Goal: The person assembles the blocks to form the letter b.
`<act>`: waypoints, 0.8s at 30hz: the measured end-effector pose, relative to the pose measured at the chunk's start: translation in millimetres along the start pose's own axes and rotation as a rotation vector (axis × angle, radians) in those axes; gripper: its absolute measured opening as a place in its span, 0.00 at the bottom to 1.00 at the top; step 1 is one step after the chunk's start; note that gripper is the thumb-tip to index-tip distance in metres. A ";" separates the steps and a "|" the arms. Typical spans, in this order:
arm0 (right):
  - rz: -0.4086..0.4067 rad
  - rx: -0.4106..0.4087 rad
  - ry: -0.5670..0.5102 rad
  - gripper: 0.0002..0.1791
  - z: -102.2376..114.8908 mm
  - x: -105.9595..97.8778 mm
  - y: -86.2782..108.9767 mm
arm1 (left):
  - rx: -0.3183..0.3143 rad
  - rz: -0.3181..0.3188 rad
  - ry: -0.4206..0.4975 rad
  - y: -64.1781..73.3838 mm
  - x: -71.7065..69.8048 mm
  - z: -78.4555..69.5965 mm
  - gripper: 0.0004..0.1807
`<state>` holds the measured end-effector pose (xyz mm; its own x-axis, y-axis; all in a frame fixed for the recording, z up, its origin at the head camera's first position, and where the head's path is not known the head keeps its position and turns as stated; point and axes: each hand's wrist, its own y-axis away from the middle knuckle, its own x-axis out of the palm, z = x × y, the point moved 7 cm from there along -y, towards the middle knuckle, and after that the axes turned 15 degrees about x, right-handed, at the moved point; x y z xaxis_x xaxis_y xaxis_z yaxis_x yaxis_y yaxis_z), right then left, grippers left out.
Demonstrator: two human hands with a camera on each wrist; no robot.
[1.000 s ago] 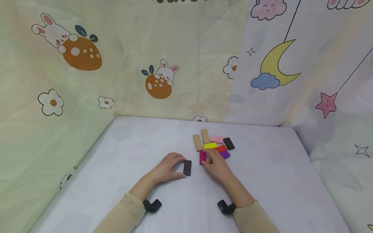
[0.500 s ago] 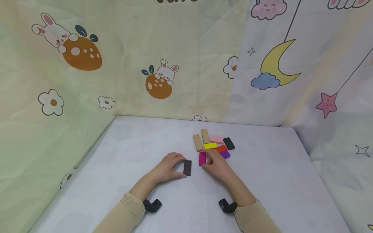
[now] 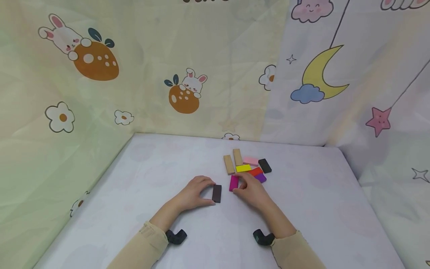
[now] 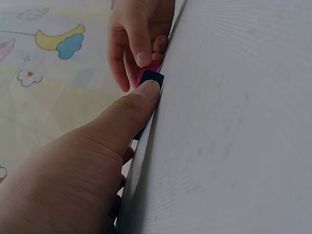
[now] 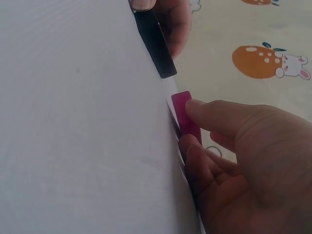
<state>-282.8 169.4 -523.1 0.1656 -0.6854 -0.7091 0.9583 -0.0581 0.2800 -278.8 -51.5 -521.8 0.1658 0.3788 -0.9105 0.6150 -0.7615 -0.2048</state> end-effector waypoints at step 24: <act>0.029 0.022 -0.050 0.30 32.2 -3.0 0.8 | 0.011 -0.001 -0.006 -1.3 -1.7 -1.2 0.37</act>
<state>-290.0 148.0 -499.9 0.1812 -0.7224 -0.6673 0.9478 -0.0527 0.3144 -278.9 -50.5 -519.6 0.1603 0.3768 -0.9123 0.6069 -0.7666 -0.2100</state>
